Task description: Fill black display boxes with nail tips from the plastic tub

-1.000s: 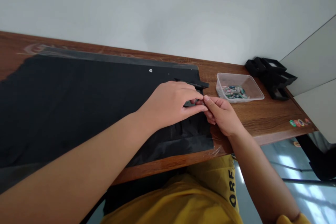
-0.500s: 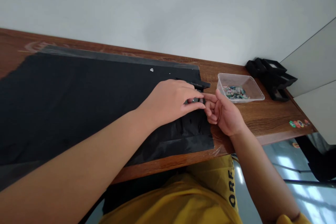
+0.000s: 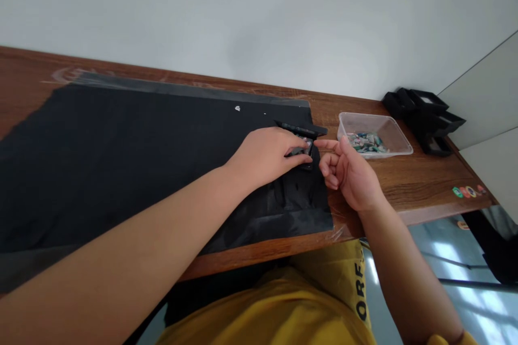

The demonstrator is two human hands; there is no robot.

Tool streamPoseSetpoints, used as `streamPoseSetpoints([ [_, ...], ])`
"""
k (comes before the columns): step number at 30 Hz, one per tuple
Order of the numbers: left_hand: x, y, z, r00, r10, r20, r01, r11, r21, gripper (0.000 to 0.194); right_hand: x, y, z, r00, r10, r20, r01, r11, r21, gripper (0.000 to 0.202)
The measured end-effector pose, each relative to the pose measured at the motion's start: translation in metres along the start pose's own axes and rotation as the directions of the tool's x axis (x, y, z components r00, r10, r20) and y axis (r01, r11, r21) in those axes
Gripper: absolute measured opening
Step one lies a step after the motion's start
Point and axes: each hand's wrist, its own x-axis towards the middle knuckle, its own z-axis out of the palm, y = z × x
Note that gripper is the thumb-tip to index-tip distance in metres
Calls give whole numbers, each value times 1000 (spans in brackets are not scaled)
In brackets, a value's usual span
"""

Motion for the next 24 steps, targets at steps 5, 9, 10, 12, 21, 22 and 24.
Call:
streamPoseSetpoints([
  [5,1,2,4,1000,-23,21,23,1000,21,24,0,4,0,999,-39,-5,38,998,-47,53],
  [9,0,2,5,997,-63,37,63,998,-2,25,0,4,0,997,-71,-15,70,994,-84,56],
  [10,0,3,4,997,-67,41,67,998,-6,25,0,4,1,996,-82,-19,80,992,-96,56],
  [12,0,3,2,996,-76,48,76,997,-7,28,-1,4,1,994,-105,-25,101,987,-125,56],
  [21,-3,2,-7,992,-98,79,95,995,35,34,-2,7,4,979,-204,-25,186,931,-315,46],
  [22,-3,2,-8,992,-94,81,92,995,30,33,-2,7,3,977,-210,-27,190,924,-333,44],
  [24,-4,1,-8,994,-84,75,82,996,21,32,-2,9,3,974,-224,-30,199,914,-354,41],
])
